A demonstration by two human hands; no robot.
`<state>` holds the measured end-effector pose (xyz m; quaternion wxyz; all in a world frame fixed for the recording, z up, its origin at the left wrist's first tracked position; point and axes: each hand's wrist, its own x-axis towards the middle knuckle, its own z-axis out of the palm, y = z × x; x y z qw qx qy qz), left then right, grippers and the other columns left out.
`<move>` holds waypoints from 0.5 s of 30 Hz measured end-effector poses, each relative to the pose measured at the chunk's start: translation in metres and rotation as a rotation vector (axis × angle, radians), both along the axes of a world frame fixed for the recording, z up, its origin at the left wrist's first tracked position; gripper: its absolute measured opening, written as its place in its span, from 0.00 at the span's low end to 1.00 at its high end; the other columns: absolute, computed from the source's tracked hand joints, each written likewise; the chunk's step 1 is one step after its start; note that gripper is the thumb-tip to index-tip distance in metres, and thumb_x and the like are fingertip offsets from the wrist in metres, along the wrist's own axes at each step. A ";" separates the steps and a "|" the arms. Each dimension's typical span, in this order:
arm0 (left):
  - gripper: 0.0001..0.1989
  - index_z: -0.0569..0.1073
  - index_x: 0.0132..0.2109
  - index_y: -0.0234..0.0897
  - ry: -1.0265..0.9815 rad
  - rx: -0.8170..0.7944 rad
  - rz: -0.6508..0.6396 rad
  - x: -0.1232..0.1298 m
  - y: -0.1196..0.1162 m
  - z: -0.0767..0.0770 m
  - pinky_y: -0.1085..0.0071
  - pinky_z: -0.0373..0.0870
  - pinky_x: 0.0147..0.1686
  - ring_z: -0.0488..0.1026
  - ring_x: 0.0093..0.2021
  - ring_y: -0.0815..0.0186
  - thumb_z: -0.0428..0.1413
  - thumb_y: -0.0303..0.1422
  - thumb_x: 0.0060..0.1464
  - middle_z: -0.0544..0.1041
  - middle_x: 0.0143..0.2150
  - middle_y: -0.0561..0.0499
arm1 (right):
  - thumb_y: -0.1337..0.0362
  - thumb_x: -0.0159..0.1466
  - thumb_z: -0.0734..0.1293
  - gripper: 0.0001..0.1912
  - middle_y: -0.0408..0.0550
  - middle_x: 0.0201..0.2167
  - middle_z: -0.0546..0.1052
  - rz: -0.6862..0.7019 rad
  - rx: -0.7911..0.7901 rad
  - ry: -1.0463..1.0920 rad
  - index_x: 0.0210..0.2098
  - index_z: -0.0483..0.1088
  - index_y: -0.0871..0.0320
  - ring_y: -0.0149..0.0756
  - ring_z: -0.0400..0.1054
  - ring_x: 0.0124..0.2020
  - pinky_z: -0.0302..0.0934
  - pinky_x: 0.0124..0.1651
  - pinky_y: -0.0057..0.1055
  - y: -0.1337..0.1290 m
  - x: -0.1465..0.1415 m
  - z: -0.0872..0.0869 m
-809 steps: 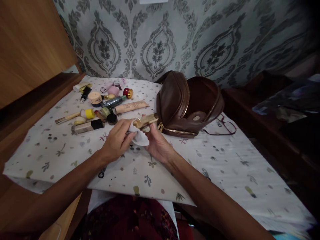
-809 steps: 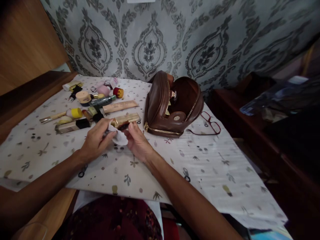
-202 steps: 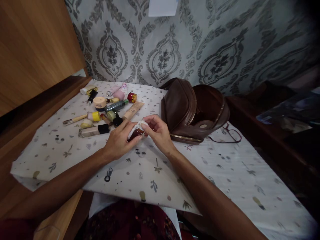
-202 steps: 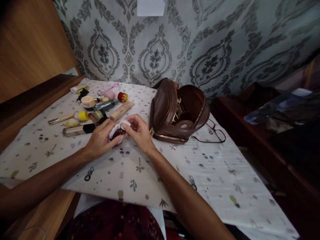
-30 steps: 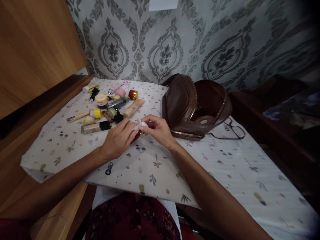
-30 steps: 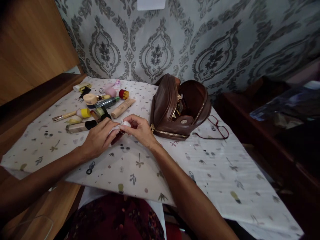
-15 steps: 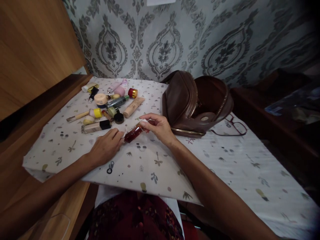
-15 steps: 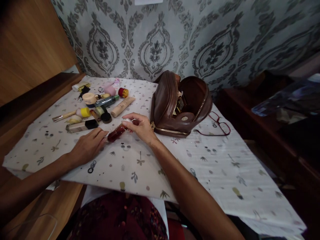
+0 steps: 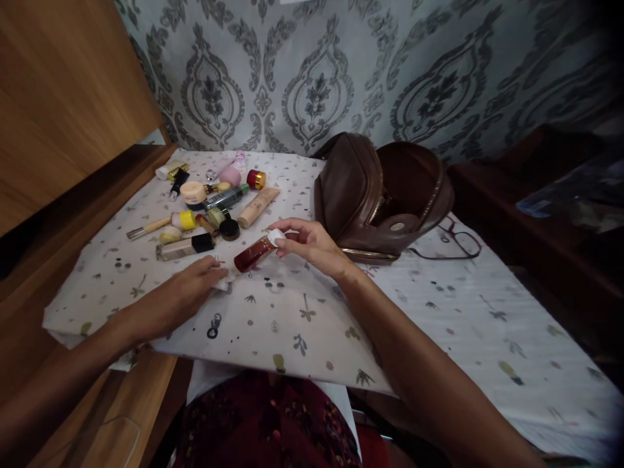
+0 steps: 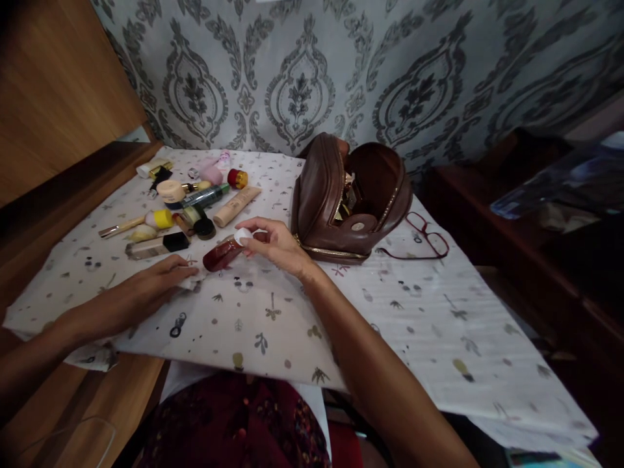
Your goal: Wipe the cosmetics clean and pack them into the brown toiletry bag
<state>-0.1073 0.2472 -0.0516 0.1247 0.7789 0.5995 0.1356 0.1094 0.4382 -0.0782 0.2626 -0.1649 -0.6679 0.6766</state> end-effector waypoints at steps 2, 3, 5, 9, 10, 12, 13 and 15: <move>0.15 0.70 0.53 0.41 -0.020 0.066 0.030 0.000 0.006 0.007 0.64 0.74 0.46 0.73 0.47 0.61 0.42 0.31 0.66 0.74 0.49 0.46 | 0.55 0.55 0.76 0.22 0.43 0.33 0.74 0.005 -0.003 0.017 0.45 0.73 0.60 0.26 0.68 0.27 0.67 0.35 0.28 0.000 -0.001 -0.001; 0.15 0.70 0.54 0.40 -0.017 0.126 0.055 0.001 0.009 0.009 0.62 0.74 0.48 0.73 0.49 0.60 0.43 0.32 0.67 0.74 0.50 0.46 | 0.55 0.55 0.76 0.22 0.43 0.33 0.75 0.002 0.002 0.025 0.44 0.73 0.60 0.26 0.67 0.27 0.67 0.35 0.27 -0.001 -0.002 -0.001; 0.16 0.68 0.58 0.38 -0.003 0.266 0.126 0.008 0.018 0.012 0.60 0.72 0.53 0.72 0.54 0.58 0.45 0.32 0.67 0.74 0.54 0.45 | 0.54 0.55 0.76 0.22 0.43 0.33 0.75 -0.012 0.023 0.032 0.44 0.73 0.60 0.26 0.67 0.27 0.66 0.35 0.27 -0.002 -0.003 -0.001; 0.19 0.64 0.62 0.34 0.040 0.418 0.141 0.033 0.039 0.008 0.57 0.69 0.59 0.70 0.58 0.57 0.44 0.29 0.67 0.73 0.58 0.42 | 0.53 0.54 0.77 0.24 0.42 0.28 0.74 -0.025 0.078 0.038 0.44 0.73 0.60 0.26 0.66 0.26 0.63 0.33 0.27 -0.004 -0.007 -0.005; 0.19 0.64 0.62 0.32 0.057 0.431 0.121 0.039 0.043 0.005 0.56 0.69 0.58 0.70 0.59 0.57 0.43 0.27 0.67 0.74 0.58 0.40 | 0.53 0.53 0.77 0.24 0.41 0.26 0.73 -0.031 0.093 0.042 0.43 0.73 0.61 0.26 0.65 0.26 0.62 0.32 0.26 -0.004 -0.007 -0.006; 0.20 0.65 0.61 0.30 0.101 0.446 0.097 0.045 0.049 -0.003 0.54 0.70 0.57 0.70 0.58 0.55 0.42 0.25 0.66 0.74 0.57 0.38 | 0.53 0.51 0.79 0.25 0.38 0.23 0.71 -0.044 0.105 0.052 0.42 0.72 0.60 0.27 0.65 0.25 0.61 0.31 0.26 -0.004 -0.008 -0.007; 0.20 0.66 0.61 0.29 0.124 0.450 0.100 0.046 0.050 -0.007 0.54 0.71 0.57 0.71 0.58 0.54 0.42 0.24 0.65 0.74 0.57 0.37 | 0.53 0.51 0.79 0.25 0.38 0.23 0.71 -0.046 0.100 0.056 0.41 0.72 0.60 0.27 0.65 0.25 0.62 0.31 0.26 -0.004 -0.008 -0.008; 0.20 0.66 0.60 0.28 0.156 0.446 0.116 0.042 0.049 -0.015 0.54 0.72 0.56 0.71 0.57 0.54 0.42 0.24 0.64 0.74 0.57 0.36 | 0.52 0.52 0.78 0.24 0.40 0.26 0.73 -0.045 0.081 0.064 0.41 0.72 0.60 0.27 0.66 0.26 0.63 0.32 0.27 -0.004 -0.007 -0.007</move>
